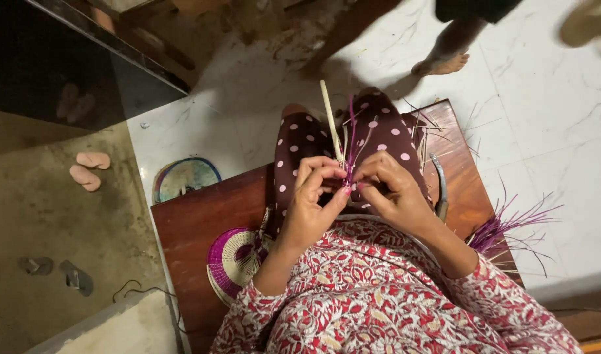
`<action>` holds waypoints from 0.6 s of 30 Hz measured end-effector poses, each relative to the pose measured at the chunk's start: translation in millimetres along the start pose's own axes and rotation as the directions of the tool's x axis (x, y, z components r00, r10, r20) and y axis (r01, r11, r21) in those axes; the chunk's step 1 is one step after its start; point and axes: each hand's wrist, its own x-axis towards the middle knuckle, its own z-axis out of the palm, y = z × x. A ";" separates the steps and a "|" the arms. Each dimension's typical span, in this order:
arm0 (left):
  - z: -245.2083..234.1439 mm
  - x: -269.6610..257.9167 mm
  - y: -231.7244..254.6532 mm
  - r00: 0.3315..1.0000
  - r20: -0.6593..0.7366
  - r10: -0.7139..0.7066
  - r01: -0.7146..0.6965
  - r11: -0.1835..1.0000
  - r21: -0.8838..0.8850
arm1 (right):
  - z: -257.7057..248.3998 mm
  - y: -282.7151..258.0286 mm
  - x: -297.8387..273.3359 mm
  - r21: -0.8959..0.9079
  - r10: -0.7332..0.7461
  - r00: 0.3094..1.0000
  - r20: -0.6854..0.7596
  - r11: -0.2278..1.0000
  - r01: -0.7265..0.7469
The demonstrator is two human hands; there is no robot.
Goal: Weaving thin purple and natural fibers to create or finish the handle of a hand fan, using a small knife for adjustments.
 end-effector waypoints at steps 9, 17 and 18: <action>9.8 -7.2 -35.5 0.996 -0.029 -0.080 0.075 0.986 -0.151 | 12.5 31.2 -7.1 -0.013 -0.051 0.999 -0.004 0.999 0.051; 8.6 -4.9 -38.8 0.994 -0.088 -0.062 0.058 0.997 -0.041 | 14.1 34.1 1.9 -0.029 -0.033 0.999 0.006 0.999 0.033; 8.4 -4.9 -39.5 0.994 -0.096 -0.046 0.044 0.999 -0.023 | 14.1 34.5 2.5 -0.032 -0.032 0.999 0.014 0.999 0.032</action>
